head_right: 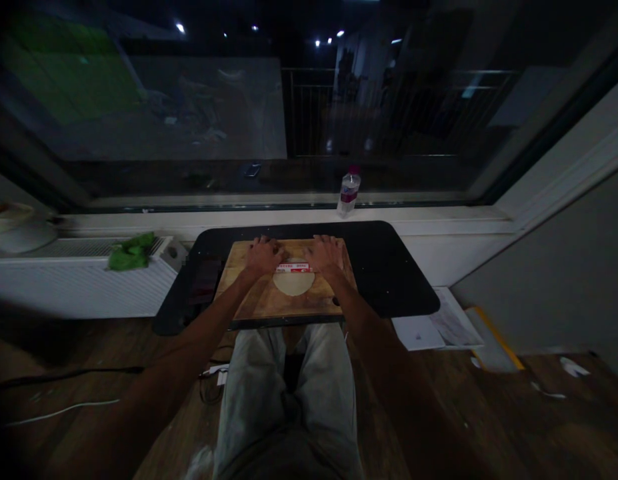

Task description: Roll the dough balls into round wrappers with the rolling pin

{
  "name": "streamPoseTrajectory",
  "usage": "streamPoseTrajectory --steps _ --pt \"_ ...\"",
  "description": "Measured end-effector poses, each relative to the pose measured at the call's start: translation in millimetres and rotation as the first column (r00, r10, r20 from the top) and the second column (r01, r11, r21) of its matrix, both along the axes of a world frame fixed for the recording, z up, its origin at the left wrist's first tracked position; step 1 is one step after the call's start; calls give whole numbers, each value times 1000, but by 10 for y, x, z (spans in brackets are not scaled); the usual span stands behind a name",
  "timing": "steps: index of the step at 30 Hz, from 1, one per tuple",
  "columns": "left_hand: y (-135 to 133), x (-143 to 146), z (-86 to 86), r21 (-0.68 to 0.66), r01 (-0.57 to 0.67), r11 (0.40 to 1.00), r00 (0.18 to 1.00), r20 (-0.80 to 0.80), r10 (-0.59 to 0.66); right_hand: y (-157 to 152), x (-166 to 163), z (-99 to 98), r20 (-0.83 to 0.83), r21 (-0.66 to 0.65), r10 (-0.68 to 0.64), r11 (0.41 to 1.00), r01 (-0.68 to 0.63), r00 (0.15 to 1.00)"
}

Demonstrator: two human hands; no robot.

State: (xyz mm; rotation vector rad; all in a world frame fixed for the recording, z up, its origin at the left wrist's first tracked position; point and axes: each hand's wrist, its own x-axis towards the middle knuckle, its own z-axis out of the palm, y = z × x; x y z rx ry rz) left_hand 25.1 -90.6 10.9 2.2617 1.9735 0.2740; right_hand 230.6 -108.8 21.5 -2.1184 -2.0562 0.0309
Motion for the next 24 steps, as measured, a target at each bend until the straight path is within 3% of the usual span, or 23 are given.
streamPoseTrajectory --steps 12,24 --pt "-270 18 52 34 14 999 999 -45 -13 -240 -22 -30 43 21 -13 1000 13 999" --pt "-671 27 -38 150 32 988 999 -28 -28 -562 -60 -109 42 88 -33 996 29 999"
